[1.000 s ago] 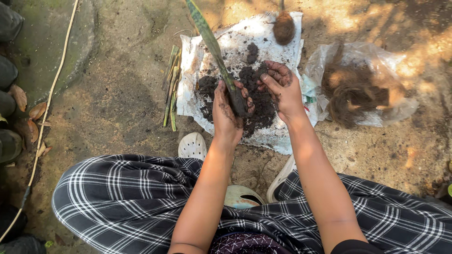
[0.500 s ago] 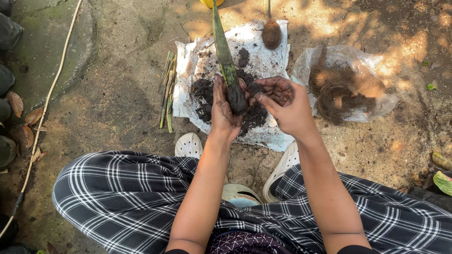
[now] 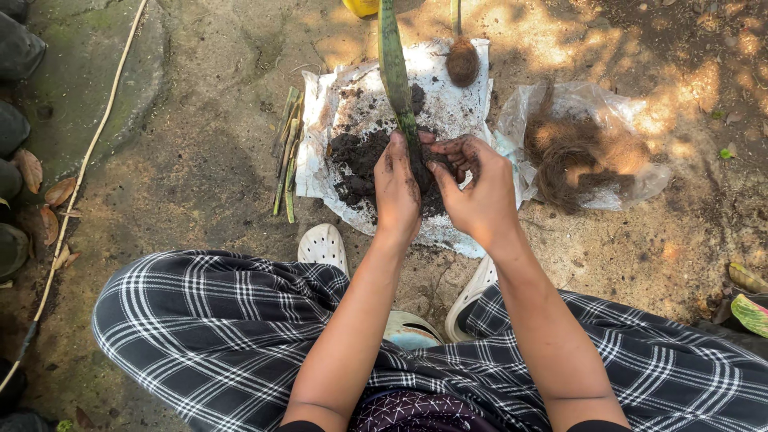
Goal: The person wraps a plant cutting with soil using their hands. They repeatedly pick up soil and press it around the base of the cutting, shaping it into a compact ball.
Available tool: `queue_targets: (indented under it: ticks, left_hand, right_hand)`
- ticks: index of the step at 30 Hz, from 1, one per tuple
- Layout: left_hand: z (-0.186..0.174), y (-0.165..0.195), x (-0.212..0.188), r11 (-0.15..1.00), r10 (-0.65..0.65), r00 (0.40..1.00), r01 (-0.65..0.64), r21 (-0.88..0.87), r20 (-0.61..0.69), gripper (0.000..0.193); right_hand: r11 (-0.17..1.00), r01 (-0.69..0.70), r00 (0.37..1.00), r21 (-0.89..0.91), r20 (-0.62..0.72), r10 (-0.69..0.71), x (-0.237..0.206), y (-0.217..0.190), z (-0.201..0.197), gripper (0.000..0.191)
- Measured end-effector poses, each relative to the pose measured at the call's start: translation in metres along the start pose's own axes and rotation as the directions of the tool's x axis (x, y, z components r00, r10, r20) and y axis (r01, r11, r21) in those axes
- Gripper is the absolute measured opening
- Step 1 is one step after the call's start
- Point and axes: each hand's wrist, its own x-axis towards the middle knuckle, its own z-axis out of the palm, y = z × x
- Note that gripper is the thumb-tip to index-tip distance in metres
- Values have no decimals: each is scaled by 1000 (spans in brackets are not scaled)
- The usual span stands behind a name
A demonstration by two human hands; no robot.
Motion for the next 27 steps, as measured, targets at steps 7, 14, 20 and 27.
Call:
queue_targets:
  ticks: [7, 14, 20, 27]
  left_hand:
    - [5, 9, -2, 999, 17, 998, -14, -47, 61, 51]
    - [8, 8, -4, 998, 65, 998, -65, 26, -4, 36]
    - [1, 1, 4, 998, 26, 997, -30, -56, -76, 23]
    - [4, 15, 3, 956, -47, 997, 27, -292, -61, 15]
  right_hand:
    - [985, -69, 997, 155, -26, 74, 3, 4, -2, 18]
    - [945, 262, 963, -195, 123, -241, -9, -24, -11, 29]
    - [966, 223, 960, -129, 201, -194, -3, -33, -18, 33]
    - [985, 157, 931, -69, 344, -124, 5, -39, -27, 37]
